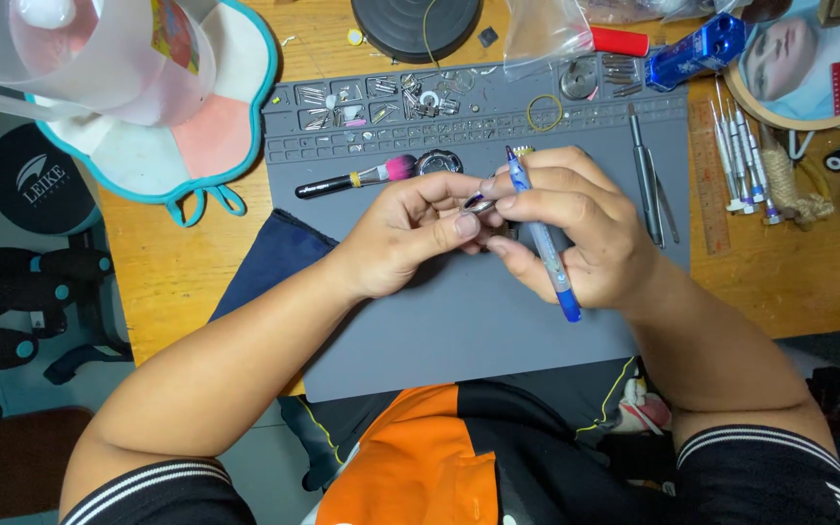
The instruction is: Applying blue ink to the inner rim of a watch case using a marker pen.
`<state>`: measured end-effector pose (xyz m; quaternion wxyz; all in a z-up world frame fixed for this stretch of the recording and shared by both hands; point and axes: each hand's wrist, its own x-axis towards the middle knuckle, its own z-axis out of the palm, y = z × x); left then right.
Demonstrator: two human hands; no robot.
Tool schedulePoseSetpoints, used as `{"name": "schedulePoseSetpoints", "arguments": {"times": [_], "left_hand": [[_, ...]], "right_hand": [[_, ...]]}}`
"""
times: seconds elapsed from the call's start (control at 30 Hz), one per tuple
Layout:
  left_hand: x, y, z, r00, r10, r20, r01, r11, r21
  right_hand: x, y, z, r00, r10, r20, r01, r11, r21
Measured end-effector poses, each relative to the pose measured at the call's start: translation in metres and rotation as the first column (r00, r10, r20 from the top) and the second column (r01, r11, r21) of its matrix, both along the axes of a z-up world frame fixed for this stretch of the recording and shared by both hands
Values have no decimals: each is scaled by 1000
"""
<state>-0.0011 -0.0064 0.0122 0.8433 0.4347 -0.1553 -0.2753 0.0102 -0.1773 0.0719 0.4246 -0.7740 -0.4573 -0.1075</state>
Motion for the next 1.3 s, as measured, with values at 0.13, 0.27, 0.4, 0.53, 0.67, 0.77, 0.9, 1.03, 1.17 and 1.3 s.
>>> {"name": "schedulePoseSetpoints", "arguments": {"times": [0.13,0.27,0.4,0.53,0.67,0.77,0.9,1.03,1.17,1.3], "left_hand": [[-1,-2,-3,998,57,-12,-58,998,-33],[0,-2,2,993,97,72,-94,995,-43],[0,-1,0,996,79,34,-79,997,-21],[1,1,-1,995,50,-82,-48,999,20],[1,1,-2,980,7,-197,-39,987,-158],[1,1,1,981,33,-189,-60,989,-137],[0,1,2,992,67,-104,-73,996,-49],[1,1,2,992,64,-107,-70,996,-52],[1,1,1,991,58,-123,-66,996,-59],[1,1,-2,982,39,-183,-58,993,-100]], "right_hand": [[0,-2,-4,999,-22,-38,24,998,63],[-2,-5,-6,994,-72,-83,76,996,44],[0,-3,-5,995,-77,-71,81,995,50],[0,-5,-8,985,-114,-130,131,982,137],[-6,-2,-10,934,-117,-337,207,947,244],[-3,-1,-11,952,-177,-249,244,932,270],[-5,-1,-13,922,-117,-368,251,906,340],[-8,2,-8,891,-76,-448,237,919,316],[-8,1,-7,895,-96,-436,234,933,275],[-7,1,-6,918,-92,-385,200,948,249]]}}
